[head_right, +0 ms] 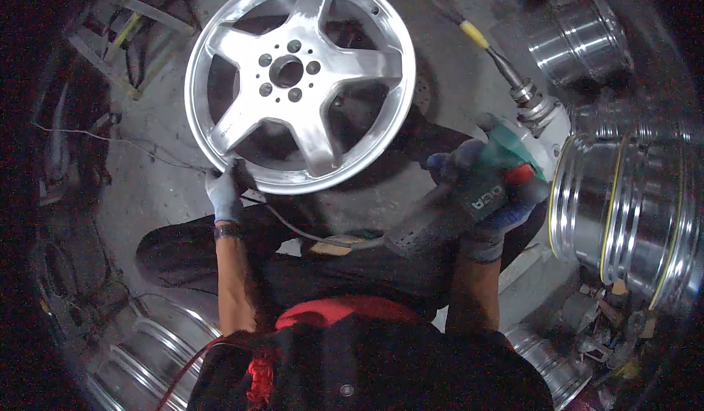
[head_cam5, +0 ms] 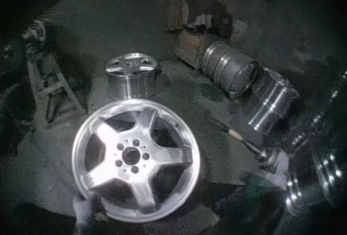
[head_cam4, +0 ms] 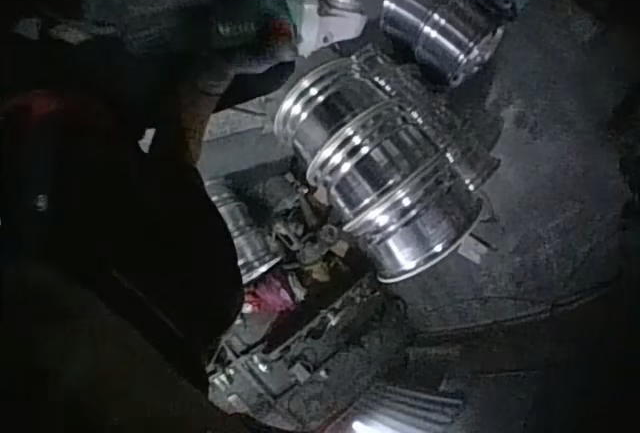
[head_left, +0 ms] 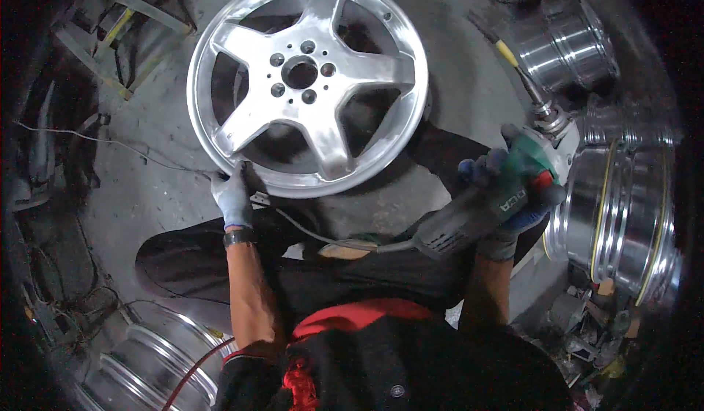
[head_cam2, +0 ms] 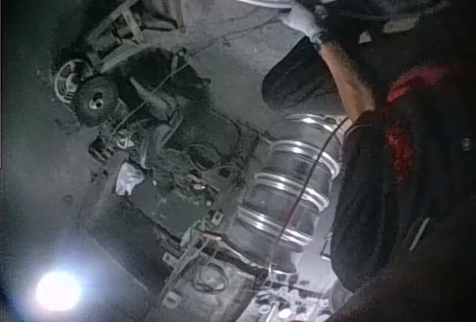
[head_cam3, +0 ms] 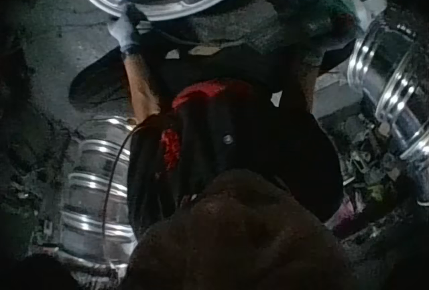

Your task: The person uses a handheld power tool to grind the inner edge of a wheel rim while sitting on the floor, holding the tool with both gloved hands and moving it along the rim's circumference.

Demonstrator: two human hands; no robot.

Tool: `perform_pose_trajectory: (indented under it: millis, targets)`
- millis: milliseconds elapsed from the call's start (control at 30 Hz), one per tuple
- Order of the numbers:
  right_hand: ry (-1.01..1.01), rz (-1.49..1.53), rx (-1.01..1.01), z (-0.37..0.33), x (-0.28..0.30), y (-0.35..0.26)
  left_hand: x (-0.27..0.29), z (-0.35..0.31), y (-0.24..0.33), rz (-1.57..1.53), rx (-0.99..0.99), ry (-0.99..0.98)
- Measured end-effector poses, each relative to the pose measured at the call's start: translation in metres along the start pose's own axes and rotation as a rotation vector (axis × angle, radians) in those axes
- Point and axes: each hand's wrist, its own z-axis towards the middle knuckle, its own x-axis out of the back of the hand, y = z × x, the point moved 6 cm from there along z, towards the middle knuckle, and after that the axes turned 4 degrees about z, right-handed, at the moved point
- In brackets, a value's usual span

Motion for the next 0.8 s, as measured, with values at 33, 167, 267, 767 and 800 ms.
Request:
perform_pose_trajectory:
  millis: [33, 167, 267, 767, 800]
  targets:
    - [0.011, -0.019, 0.014, 0.000, -0.001, -0.003, 0.001, 0.001, 0.000, 0.070, -0.002, 0.020]
    - [-0.024, -0.143, -0.045, 0.000, -0.002, -0.005, 0.004, 0.005, -0.006, 0.172, -0.009, 0.028]
    - [-0.097, -0.090, -0.035, 0.001, -0.007, -0.003, 0.011, 0.013, -0.012, 0.175, -0.024, 0.023]
    - [-0.005, -0.083, -0.023, -0.002, -0.022, 0.002, 0.006, 0.054, 0.051, 0.378, -0.262, -0.018]
    - [0.034, -0.103, -0.078, -0.004, -0.027, 0.003, 0.009, 0.060, 0.049, 0.381, -0.264, -0.024]
